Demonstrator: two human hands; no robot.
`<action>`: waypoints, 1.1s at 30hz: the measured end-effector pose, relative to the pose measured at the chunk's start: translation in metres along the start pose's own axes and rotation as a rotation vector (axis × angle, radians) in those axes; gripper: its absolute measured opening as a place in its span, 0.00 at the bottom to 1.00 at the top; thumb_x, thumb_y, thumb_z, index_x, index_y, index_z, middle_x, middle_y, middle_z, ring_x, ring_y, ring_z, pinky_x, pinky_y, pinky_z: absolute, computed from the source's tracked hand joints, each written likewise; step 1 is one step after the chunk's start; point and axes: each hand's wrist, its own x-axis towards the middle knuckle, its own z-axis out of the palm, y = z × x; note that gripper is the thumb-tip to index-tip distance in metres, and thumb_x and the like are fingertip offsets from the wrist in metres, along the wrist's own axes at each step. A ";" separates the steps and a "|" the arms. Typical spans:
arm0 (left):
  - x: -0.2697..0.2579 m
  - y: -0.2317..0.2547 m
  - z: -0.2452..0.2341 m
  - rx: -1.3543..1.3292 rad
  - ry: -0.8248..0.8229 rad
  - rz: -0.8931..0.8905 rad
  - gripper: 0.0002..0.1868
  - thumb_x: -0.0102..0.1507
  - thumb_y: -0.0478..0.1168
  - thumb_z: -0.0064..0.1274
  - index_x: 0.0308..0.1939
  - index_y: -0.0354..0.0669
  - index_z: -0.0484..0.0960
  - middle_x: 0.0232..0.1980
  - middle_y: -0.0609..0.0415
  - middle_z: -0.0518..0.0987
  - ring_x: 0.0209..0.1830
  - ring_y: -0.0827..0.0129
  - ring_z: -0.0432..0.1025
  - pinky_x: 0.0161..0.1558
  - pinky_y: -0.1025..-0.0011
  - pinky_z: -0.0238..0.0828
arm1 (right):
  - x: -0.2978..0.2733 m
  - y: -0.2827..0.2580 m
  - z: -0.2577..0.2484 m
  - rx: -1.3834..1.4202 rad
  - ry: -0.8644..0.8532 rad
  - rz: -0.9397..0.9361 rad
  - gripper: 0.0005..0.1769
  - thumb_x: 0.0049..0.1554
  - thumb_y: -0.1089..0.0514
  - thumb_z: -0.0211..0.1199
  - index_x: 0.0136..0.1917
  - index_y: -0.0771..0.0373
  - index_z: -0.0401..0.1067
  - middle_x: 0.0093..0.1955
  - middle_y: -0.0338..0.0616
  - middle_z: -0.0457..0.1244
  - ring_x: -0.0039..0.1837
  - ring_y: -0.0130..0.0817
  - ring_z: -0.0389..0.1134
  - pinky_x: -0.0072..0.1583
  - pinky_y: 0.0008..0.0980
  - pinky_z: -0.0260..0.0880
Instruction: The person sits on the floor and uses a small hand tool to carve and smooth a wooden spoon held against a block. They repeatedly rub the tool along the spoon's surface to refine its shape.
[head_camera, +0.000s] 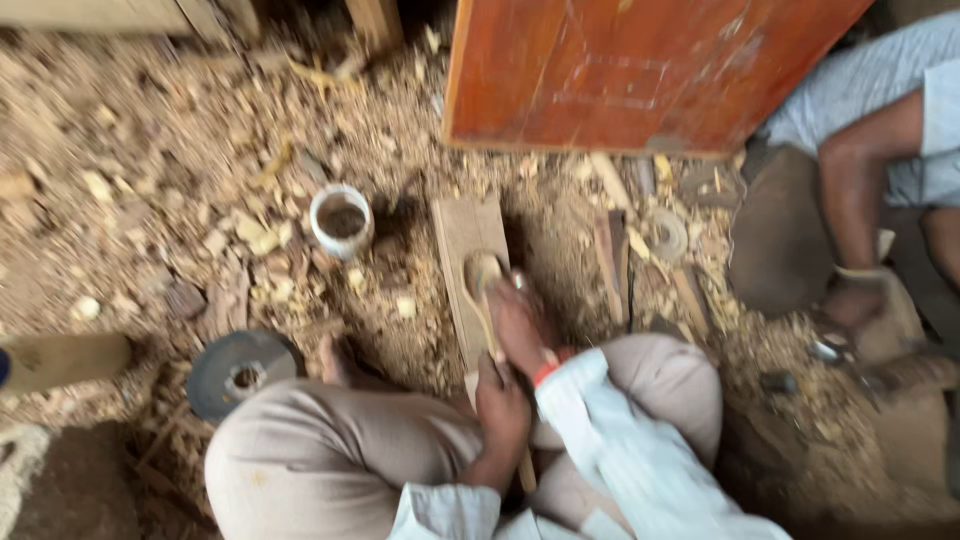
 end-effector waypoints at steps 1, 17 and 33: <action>-0.010 -0.001 -0.001 0.004 -0.002 -0.027 0.17 0.73 0.48 0.37 0.44 0.35 0.70 0.32 0.32 0.78 0.29 0.42 0.73 0.34 0.51 0.66 | -0.006 0.000 0.004 0.041 -0.037 0.035 0.15 0.56 0.65 0.54 0.54 0.65 0.77 0.59 0.49 0.68 0.60 0.55 0.66 0.61 0.45 0.67; 0.001 0.004 -0.003 -0.119 -0.033 -0.043 0.21 0.74 0.50 0.35 0.42 0.35 0.74 0.32 0.39 0.79 0.31 0.49 0.73 0.38 0.56 0.68 | 0.004 0.028 0.045 0.304 -0.005 0.049 0.11 0.59 0.64 0.58 0.49 0.65 0.81 0.57 0.50 0.70 0.60 0.50 0.67 0.63 0.43 0.67; 0.036 -0.013 0.004 -0.255 0.020 0.298 0.15 0.69 0.37 0.37 0.57 0.32 0.70 0.46 0.38 0.79 0.44 0.50 0.75 0.45 0.56 0.71 | 0.019 0.019 0.015 0.250 -0.192 -0.223 0.09 0.54 0.68 0.60 0.46 0.63 0.80 0.53 0.49 0.71 0.57 0.46 0.70 0.65 0.46 0.65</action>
